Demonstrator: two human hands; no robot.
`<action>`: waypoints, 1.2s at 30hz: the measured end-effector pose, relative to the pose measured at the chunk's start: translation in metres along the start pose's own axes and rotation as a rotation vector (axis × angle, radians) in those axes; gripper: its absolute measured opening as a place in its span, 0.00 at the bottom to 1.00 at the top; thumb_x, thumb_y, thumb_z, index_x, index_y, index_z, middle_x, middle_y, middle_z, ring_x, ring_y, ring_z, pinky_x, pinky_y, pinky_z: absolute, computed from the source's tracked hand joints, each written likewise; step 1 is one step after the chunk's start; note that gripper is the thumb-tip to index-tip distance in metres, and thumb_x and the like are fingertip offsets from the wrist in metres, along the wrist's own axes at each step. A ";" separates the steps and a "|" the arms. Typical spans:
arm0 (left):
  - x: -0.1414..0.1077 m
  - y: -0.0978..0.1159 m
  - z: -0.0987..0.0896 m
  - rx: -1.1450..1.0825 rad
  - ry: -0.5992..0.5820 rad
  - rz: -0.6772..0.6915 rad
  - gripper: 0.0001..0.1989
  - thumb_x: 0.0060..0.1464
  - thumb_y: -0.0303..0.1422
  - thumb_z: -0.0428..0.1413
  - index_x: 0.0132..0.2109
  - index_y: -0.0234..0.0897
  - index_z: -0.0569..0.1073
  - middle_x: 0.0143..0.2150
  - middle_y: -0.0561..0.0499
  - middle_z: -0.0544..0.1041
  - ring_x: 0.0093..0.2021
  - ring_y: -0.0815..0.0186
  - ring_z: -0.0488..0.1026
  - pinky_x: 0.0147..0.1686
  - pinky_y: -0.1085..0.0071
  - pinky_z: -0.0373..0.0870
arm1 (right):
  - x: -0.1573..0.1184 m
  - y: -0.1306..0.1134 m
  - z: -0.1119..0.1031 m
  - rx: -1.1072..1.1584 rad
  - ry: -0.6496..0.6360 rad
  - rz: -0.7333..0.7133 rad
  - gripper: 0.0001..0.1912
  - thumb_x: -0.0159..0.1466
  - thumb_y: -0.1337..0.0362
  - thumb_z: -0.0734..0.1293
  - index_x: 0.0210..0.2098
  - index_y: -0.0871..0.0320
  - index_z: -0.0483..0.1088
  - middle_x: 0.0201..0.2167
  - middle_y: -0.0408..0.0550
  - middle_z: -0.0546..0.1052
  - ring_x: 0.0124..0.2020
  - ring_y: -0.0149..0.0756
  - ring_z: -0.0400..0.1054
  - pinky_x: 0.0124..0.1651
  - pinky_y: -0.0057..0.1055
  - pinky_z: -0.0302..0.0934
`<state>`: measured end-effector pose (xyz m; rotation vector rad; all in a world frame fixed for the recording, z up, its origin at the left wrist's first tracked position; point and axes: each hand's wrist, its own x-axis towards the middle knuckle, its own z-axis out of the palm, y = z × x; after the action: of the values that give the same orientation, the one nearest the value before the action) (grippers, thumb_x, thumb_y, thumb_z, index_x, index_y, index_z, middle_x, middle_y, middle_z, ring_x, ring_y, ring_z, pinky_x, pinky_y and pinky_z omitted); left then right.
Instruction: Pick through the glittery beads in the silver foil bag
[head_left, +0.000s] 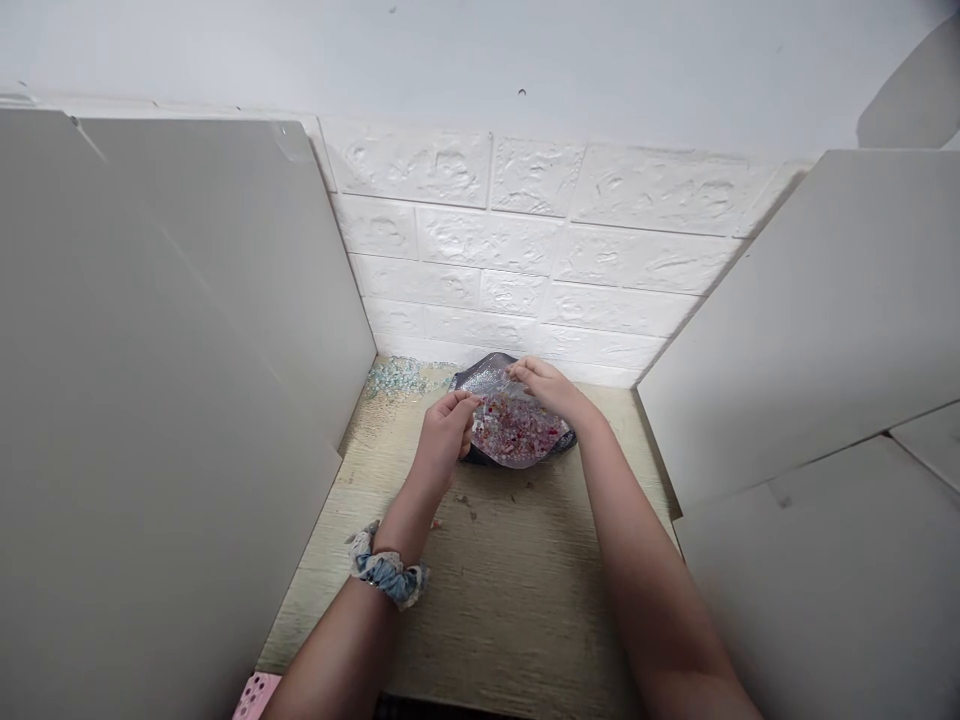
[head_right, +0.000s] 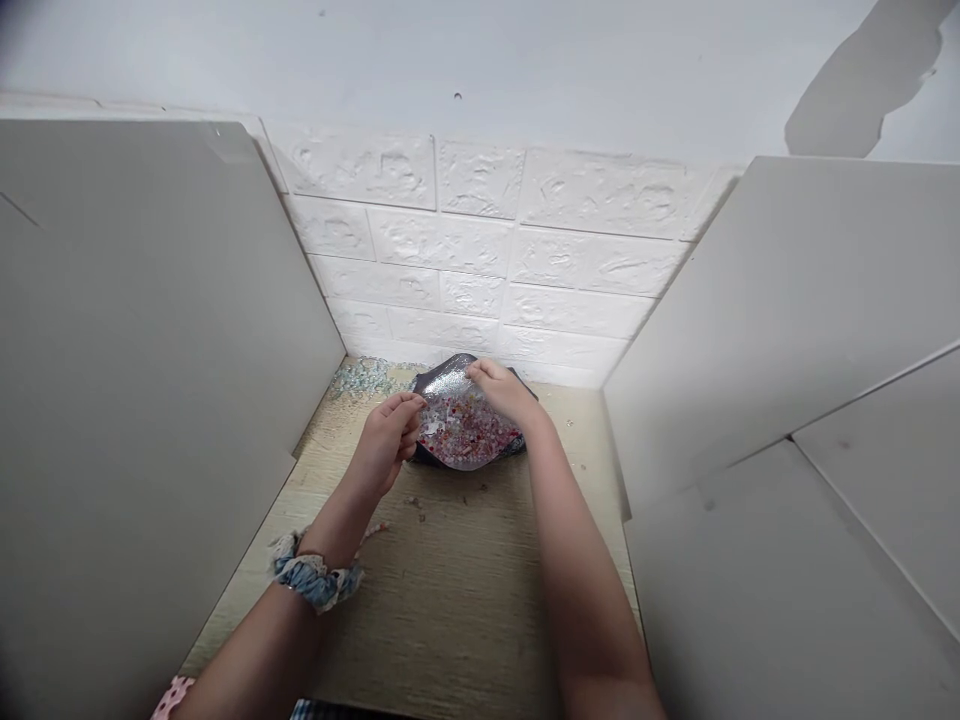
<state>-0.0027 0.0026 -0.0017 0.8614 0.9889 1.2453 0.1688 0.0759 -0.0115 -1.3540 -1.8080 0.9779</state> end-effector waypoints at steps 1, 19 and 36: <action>0.000 0.000 0.000 0.000 0.004 -0.001 0.10 0.41 0.35 0.57 0.28 0.36 0.63 0.16 0.63 0.51 0.13 0.81 0.44 0.12 0.82 0.39 | 0.001 0.001 0.001 -0.055 -0.016 -0.005 0.12 0.64 0.59 0.56 0.39 0.60 0.66 0.41 0.46 0.72 0.42 0.32 0.64 0.46 0.28 0.57; 0.001 0.002 -0.001 -0.030 0.037 0.004 0.10 0.40 0.34 0.56 0.29 0.36 0.63 0.14 0.65 0.49 0.12 0.81 0.43 0.11 0.82 0.38 | -0.011 -0.018 0.010 -0.563 -0.076 0.046 0.14 0.58 0.72 0.60 0.38 0.58 0.75 0.40 0.48 0.76 0.43 0.38 0.68 0.47 0.30 0.60; 0.003 0.001 -0.004 -0.019 0.035 0.037 0.10 0.41 0.34 0.56 0.28 0.36 0.63 0.14 0.65 0.50 0.12 0.80 0.43 0.12 0.82 0.37 | -0.017 -0.007 0.021 -0.866 -0.047 0.415 0.19 0.60 0.76 0.54 0.45 0.66 0.72 0.44 0.63 0.73 0.46 0.46 0.69 0.43 0.35 0.63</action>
<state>-0.0065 0.0061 -0.0027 0.8484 0.9918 1.3030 0.1524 0.0543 -0.0173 -2.3041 -2.1325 0.3851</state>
